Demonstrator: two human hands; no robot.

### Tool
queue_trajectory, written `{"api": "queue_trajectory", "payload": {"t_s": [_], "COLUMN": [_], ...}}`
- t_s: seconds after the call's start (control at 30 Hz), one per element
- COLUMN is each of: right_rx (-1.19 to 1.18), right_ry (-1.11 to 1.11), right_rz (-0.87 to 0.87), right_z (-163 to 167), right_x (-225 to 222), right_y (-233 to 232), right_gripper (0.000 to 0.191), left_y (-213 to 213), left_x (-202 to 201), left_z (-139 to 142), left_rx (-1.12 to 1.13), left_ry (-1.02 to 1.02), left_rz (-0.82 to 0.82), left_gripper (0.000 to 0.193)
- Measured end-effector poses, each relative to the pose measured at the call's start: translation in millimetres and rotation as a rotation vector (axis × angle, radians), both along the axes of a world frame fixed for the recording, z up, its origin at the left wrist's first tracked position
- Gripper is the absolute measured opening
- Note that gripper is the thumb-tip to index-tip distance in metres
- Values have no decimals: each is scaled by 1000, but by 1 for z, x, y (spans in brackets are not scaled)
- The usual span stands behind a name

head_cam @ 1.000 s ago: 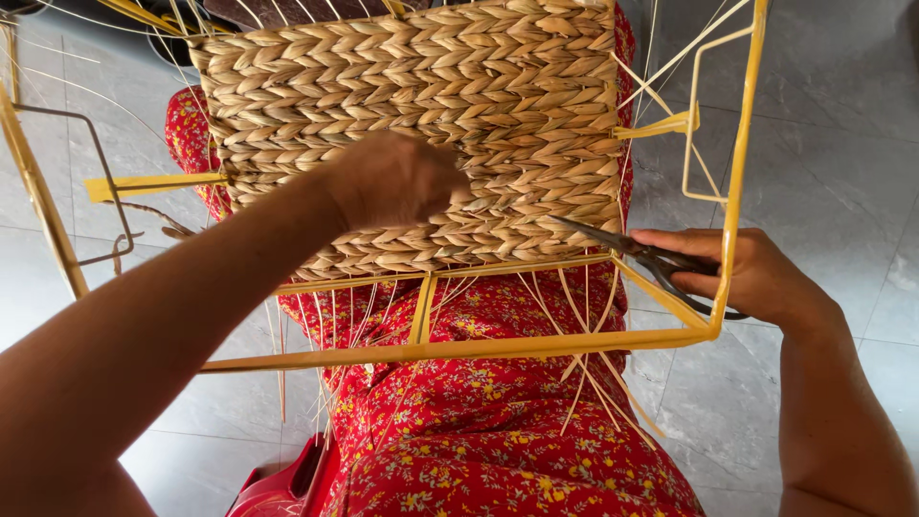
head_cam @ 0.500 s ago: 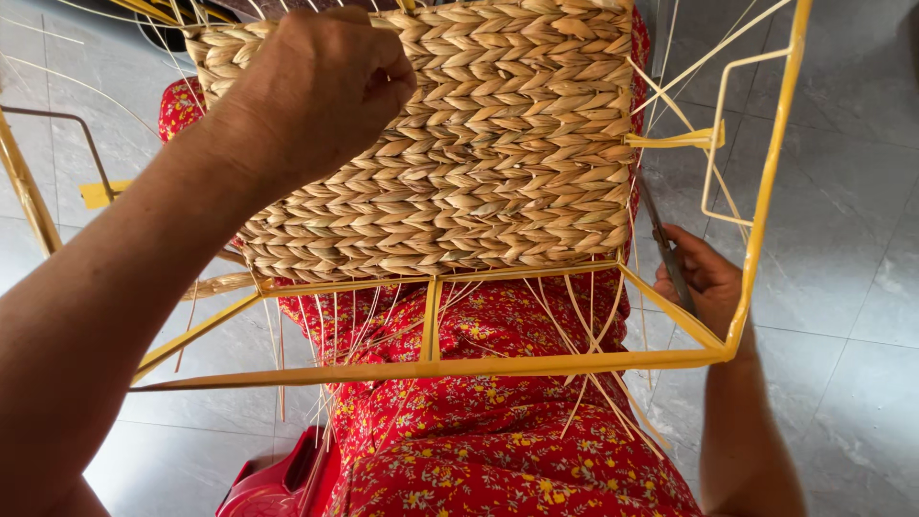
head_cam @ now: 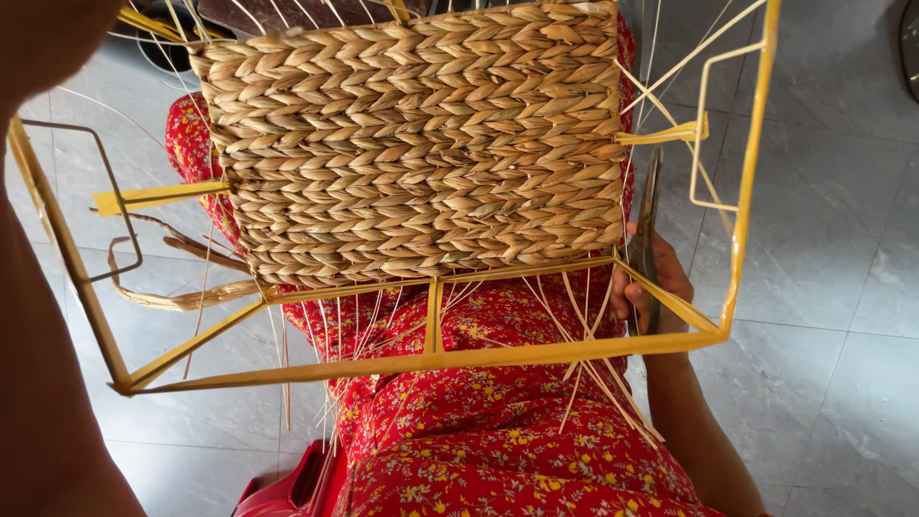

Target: The person sits on a low stool with a yellow metal basket frame on their lap, weaving water hyacinth strands across the frame and trimming excess strand ends with scissors. They then fold and tuck the woven edge over the frame rim and press the weave flat by hand.

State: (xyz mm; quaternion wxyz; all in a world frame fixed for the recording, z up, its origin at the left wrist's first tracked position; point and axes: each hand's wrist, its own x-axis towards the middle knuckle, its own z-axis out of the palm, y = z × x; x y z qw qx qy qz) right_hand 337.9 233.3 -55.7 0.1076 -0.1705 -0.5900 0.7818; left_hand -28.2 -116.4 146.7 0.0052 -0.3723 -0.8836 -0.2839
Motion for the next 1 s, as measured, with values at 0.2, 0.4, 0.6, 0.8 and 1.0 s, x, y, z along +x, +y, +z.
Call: {"api": "queue_trajectory", "payload": {"t_s": [0.2,0.4,0.6,0.8,1.0], "right_rx": [76,177,36,43,62], "right_ry": [19,109,373,380,374], "right_rz": [-93,-148,-353,-476,-516], "right_z": [10,35,74,86,86], "right_x": [-10,-35,-63,-42,-12], "right_y": [-4,15,47,50,30], "right_gripper": [78,65,50,46,46], "left_y": [-18,-45,-71,-83,-48], "left_x": [7,22,43,76,119], "left_z": [3,27,71,85,55], "left_rx": [-8,54,213,625,990], "left_ry": [-42,-88,-152,-296,-567], "left_rz": [91,214,365,218,252], "left_gripper": [27,34,40,43,37]}}
